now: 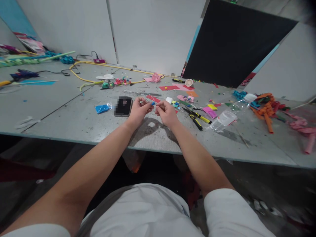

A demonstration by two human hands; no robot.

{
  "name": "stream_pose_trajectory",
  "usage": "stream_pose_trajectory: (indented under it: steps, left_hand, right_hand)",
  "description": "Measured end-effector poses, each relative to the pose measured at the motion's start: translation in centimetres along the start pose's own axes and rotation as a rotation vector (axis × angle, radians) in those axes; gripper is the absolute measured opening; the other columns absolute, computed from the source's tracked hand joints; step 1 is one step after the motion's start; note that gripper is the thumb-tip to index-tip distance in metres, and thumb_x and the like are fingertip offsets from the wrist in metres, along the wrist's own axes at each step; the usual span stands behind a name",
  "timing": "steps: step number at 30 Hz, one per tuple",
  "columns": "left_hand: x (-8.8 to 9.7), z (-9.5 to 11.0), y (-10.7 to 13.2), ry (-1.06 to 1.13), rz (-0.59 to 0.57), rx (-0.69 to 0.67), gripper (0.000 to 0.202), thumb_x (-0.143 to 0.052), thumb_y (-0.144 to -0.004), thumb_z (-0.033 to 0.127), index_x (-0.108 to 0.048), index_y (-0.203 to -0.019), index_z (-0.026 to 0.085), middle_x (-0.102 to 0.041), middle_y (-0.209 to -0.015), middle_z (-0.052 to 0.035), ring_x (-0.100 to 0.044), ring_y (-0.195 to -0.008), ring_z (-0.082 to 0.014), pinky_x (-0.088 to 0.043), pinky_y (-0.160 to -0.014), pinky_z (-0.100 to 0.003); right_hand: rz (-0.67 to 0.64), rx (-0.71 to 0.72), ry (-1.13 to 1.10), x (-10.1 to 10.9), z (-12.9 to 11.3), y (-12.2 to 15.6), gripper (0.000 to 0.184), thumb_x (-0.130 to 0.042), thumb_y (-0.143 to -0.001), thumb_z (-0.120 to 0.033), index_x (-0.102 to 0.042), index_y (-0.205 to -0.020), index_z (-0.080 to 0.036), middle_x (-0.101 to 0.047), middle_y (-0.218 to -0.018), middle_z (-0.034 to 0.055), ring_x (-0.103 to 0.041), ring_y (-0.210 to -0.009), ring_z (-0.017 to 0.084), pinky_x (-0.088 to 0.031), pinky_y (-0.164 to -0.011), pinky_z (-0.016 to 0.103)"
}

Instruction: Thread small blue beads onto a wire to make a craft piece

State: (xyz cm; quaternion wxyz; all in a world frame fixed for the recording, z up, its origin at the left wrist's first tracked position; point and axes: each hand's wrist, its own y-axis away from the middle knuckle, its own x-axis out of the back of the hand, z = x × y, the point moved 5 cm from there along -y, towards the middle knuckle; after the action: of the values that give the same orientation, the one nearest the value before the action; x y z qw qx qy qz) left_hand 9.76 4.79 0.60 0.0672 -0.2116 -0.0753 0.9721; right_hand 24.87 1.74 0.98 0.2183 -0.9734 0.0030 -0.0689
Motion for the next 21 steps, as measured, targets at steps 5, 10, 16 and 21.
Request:
stream_pose_trajectory:
  steps: [5, 10, 16, 21]
  left_hand:
    - [-0.1, -0.1, 0.1, 0.091, -0.018, 0.096, 0.045, -0.088, -0.076, 0.015, -0.051, -0.1, 0.025, -0.077, -0.08, 0.0026, -0.076, -0.078, -0.015, -0.059, -0.081, -0.029]
    - [-0.5, -0.3, 0.2, 0.177, -0.076, 0.186, 0.03, -0.09, -0.076, 0.009, -0.068, -0.094, 0.019, -0.078, -0.083, -0.0012, -0.075, -0.078, -0.0124, -0.061, -0.083, -0.026]
    - [-1.0, -0.8, 0.2, 0.18, -0.183, 0.245, 0.013, -0.084, -0.081, 0.006, -0.076, -0.084, 0.015, -0.076, -0.082, -0.0044, -0.072, -0.075, -0.0109, -0.063, -0.085, -0.025]
    - [-0.9, -1.1, 0.2, 0.175, -0.222, 0.282, 0.013, -0.084, -0.082, 0.006, -0.076, -0.086, 0.015, -0.075, -0.082, -0.0028, -0.071, -0.072, -0.0086, -0.062, -0.084, -0.025]
  right_hand:
    - [0.018, -0.031, -0.01, 0.4, -0.3, -0.1, 0.023, -0.07, -0.095, -0.043, -0.056, -0.09, -0.026, -0.066, -0.069, -0.0044, -0.062, -0.065, 0.013, -0.052, -0.068, 0.03]
    - [0.014, -0.016, 0.005, 0.8, -0.3, -0.2, 0.017, -0.066, -0.095, -0.04, -0.058, -0.09, -0.026, -0.063, -0.067, -0.0042, -0.059, -0.063, 0.014, -0.049, -0.065, 0.03]
    - [0.041, 0.088, 0.175, 1.2, -0.6, 0.0, 0.016, -0.067, -0.093, -0.041, -0.063, -0.097, -0.026, -0.069, -0.08, -0.0009, -0.063, -0.075, 0.017, -0.05, -0.073, 0.032]
    - [-0.007, 0.106, 0.116, 1.0, -0.6, 0.0, 0.017, -0.064, -0.094, -0.038, -0.066, -0.107, -0.027, -0.072, -0.084, -0.0016, -0.067, -0.076, 0.017, -0.055, -0.077, 0.033]
